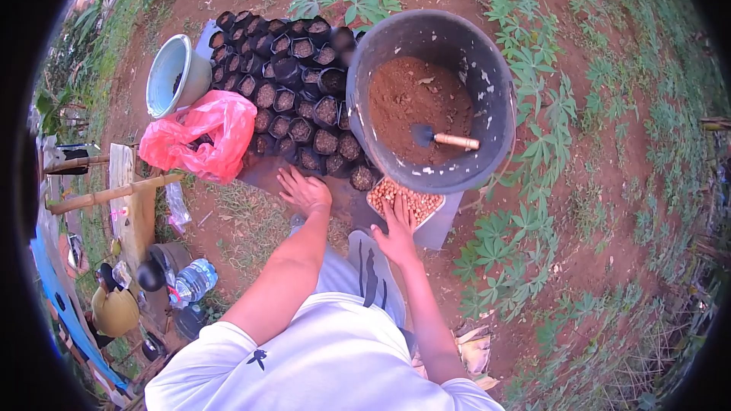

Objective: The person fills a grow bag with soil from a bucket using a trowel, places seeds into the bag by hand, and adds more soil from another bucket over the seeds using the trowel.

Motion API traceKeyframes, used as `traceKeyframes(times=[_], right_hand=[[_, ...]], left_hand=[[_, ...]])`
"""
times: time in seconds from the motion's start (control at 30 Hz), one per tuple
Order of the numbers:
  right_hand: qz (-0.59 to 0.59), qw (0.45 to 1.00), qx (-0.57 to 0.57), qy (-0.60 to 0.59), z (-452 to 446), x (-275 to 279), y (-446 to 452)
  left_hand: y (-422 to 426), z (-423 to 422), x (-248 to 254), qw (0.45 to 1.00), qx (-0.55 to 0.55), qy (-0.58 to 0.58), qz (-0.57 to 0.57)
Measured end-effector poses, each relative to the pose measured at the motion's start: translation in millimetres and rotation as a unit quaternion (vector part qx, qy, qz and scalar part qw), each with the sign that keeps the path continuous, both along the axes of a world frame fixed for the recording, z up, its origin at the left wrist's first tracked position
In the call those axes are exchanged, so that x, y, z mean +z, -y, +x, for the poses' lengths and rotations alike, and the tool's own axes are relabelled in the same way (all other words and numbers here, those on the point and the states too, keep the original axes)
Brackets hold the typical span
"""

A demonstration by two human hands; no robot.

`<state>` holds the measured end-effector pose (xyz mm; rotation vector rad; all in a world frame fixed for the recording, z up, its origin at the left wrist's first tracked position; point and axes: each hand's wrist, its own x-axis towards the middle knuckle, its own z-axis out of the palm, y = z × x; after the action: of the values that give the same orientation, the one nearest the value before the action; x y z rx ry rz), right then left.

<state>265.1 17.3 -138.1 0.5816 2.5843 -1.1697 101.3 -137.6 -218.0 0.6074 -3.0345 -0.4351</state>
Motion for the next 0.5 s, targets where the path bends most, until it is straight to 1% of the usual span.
traceKeyframes(times=[0.23,0.3,0.33,0.4,0.43,0.5], right_hand=[[-0.007,0.999,-0.015,-0.036,6,-10,-2],[-0.009,0.999,-0.015,-0.046,7,-12,-2],[-0.009,0.999,-0.014,-0.05,8,-13,-3],[-0.011,0.998,-0.014,-0.058,9,-12,-5],[-0.016,0.998,-0.013,-0.058,10,-12,-5],[-0.017,0.999,-0.003,-0.05,10,-12,-6]], left_hand=[[0,-1,2,1.0,0.006,-0.009,0.029],[-5,-1,5,0.987,0.11,-0.022,0.118],[-3,1,9,0.987,0.107,-0.025,0.118],[-1,3,17,0.979,0.107,-0.051,0.163],[5,8,22,0.979,0.107,-0.053,0.163],[25,23,30,0.961,-0.033,-0.107,0.254]])
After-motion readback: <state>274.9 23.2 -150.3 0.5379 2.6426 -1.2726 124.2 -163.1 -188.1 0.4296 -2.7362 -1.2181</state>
